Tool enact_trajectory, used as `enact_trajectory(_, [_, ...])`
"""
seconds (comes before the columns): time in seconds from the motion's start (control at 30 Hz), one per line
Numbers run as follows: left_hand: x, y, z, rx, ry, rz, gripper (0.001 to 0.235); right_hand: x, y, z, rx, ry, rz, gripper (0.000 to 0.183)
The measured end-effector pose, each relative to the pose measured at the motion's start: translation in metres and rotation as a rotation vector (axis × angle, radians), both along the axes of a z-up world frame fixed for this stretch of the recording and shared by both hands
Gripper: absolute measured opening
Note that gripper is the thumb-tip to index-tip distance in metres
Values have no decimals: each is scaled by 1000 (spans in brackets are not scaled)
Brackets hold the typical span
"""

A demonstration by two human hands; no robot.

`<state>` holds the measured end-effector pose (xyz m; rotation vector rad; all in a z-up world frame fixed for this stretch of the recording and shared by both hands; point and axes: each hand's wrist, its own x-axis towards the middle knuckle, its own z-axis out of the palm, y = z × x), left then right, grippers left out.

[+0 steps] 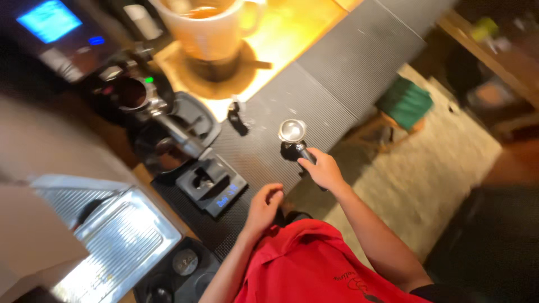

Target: The person grinds coffee beans into a portafilter, levels the grounds with a distribution tool, and tamps the coffee using a tamper. They repeat this process for a second portafilter, cleaning the equipment between uses.

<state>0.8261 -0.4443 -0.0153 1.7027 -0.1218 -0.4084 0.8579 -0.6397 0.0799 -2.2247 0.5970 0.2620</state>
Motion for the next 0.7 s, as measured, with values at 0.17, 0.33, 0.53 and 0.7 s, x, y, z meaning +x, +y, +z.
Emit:
enact_trajectory(0.17, [-16,3,-17,-67,136,211,22,75,-8,-69,-115,-164,196,41])
enact_trajectory(0.33, [-41,12,-12,-108,196,485,22,119,-9,-100,-185,-283,341,40])
enact_trajectory(0.53, [-79,31,23,29,260,759,20,111,-1,-77,-120,-176,437,52])
enact_trajectory(0.7, [-98,71,44,428,119,756,26,83,36,-43,-69,-968,498,32])
